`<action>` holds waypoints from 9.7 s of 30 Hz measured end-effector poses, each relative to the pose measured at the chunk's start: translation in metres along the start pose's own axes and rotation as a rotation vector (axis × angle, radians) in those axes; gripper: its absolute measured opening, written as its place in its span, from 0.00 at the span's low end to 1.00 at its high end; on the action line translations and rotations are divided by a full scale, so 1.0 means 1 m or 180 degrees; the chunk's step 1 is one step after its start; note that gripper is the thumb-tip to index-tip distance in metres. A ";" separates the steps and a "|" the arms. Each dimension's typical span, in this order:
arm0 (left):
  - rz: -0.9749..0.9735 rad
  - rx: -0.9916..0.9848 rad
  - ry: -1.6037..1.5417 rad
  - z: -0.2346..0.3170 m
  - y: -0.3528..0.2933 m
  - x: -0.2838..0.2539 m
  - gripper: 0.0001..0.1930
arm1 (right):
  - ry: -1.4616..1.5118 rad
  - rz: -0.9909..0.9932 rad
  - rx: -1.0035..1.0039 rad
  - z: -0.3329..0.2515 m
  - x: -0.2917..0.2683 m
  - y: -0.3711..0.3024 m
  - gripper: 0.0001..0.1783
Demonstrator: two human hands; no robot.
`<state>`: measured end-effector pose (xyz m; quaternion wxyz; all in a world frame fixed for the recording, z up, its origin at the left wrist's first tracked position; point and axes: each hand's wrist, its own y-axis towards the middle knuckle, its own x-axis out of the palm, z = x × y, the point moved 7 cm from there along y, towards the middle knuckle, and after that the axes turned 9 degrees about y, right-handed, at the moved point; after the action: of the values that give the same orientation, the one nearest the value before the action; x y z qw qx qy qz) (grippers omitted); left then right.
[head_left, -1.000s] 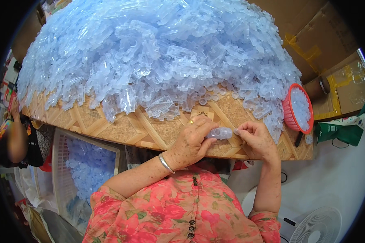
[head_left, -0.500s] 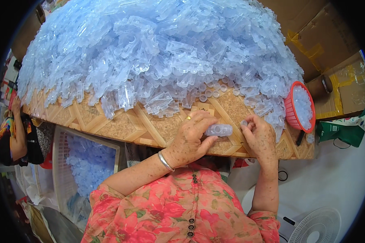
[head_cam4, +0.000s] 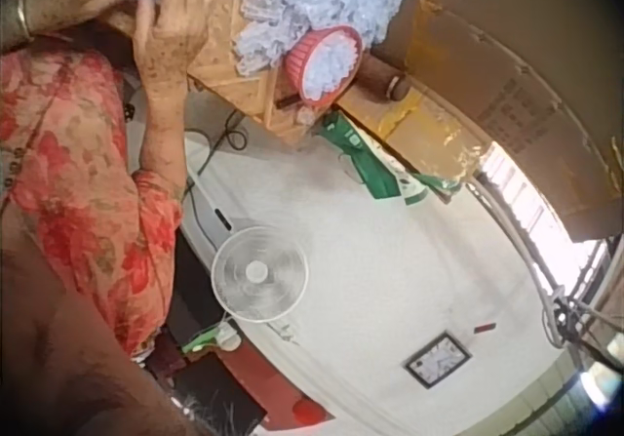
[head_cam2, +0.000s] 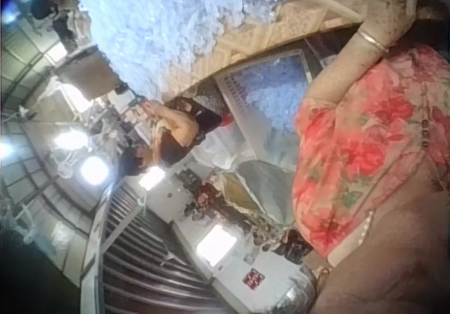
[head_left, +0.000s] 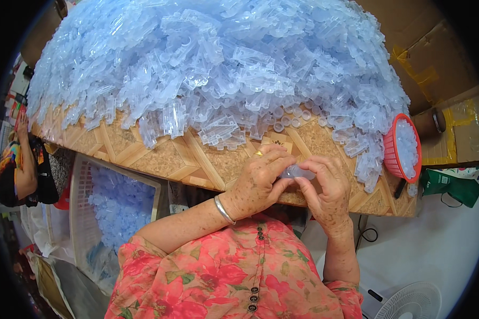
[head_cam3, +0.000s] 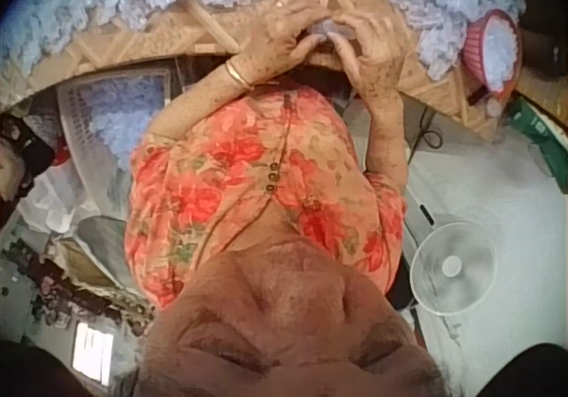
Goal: The person repeatedly picks up small translucent plastic components from a large pile on a wooden table. They align and press two pieces together by hand, then place the assembled unit into a red basket to the right. The process is continuous and repetitive throughout the clip.
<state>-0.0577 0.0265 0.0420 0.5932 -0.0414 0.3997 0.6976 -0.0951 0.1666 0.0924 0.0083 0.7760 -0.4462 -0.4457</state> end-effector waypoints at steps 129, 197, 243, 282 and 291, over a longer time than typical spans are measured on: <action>-0.0541 0.0725 0.0868 0.019 0.013 -0.018 0.37 | 0.1474 0.0054 0.1807 0.066 0.024 -0.026 0.15; 0.0005 -0.0606 0.0331 -0.022 0.000 -0.025 0.26 | -0.0348 -0.0702 0.0467 0.020 -0.004 0.011 0.38; -0.0785 -0.2063 -0.4174 -0.012 -0.016 0.007 0.27 | 0.0748 0.0741 -0.0098 0.005 0.019 -0.019 0.51; -0.1158 -0.1502 -0.2670 0.000 -0.011 -0.005 0.28 | 0.0892 0.0824 -0.0101 0.015 0.029 -0.026 0.50; -0.1266 -0.1735 -0.3215 0.004 -0.014 -0.002 0.29 | 0.1325 0.0918 0.0233 0.028 0.028 -0.030 0.53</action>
<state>-0.0430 0.0268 0.0388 0.7966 0.0704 -0.1396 0.5840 -0.0882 0.1759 0.0442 0.1354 0.7792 -0.5568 -0.2540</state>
